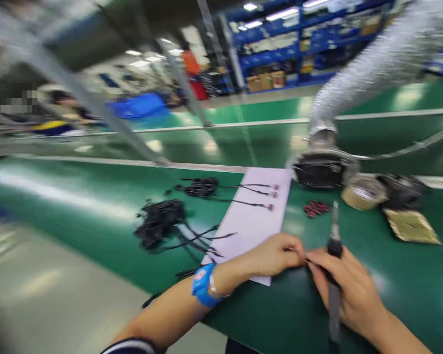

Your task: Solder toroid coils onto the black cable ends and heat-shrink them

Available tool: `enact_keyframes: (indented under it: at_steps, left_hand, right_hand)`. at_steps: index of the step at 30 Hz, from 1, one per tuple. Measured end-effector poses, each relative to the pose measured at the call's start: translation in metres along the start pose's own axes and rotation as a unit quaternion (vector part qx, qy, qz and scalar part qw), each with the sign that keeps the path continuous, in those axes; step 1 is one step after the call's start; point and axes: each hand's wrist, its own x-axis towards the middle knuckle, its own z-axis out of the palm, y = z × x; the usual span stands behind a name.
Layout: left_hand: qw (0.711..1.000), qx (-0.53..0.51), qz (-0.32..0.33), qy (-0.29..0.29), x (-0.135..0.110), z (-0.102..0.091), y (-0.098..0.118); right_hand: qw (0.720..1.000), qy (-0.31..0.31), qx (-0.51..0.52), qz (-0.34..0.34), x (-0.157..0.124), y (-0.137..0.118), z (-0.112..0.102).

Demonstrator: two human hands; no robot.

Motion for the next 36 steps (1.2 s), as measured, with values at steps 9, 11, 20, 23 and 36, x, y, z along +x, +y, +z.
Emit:
enact_keyframes:
  at_steps: [9,11,20,23,36]
  left_hand:
    - [0.999,0.015,-0.043,-0.024,-0.004,-0.001,-0.002]
    - [0.998,0.024,-0.048,-0.019,-0.003,-0.001,0.000]
    - [0.997,0.042,-0.060,-0.008,-0.001,0.003,0.006]
    - [0.997,0.042,-0.057,-0.011,-0.003,0.003,0.006]
    - [0.998,0.026,-0.065,-0.008,-0.006,0.003,0.005]
  right_hand:
    - [0.991,0.066,0.016,0.114,-0.028,-0.027,-0.039]
    - [0.991,0.056,0.010,0.122,-0.030,-0.032,-0.043]
    - [0.979,0.059,-0.010,0.196,-0.023,-0.034,-0.040]
    - [0.979,0.053,-0.009,0.196,-0.021,-0.034,-0.038]
    - [0.984,0.028,-0.007,0.176,-0.016,-0.040,-0.037]
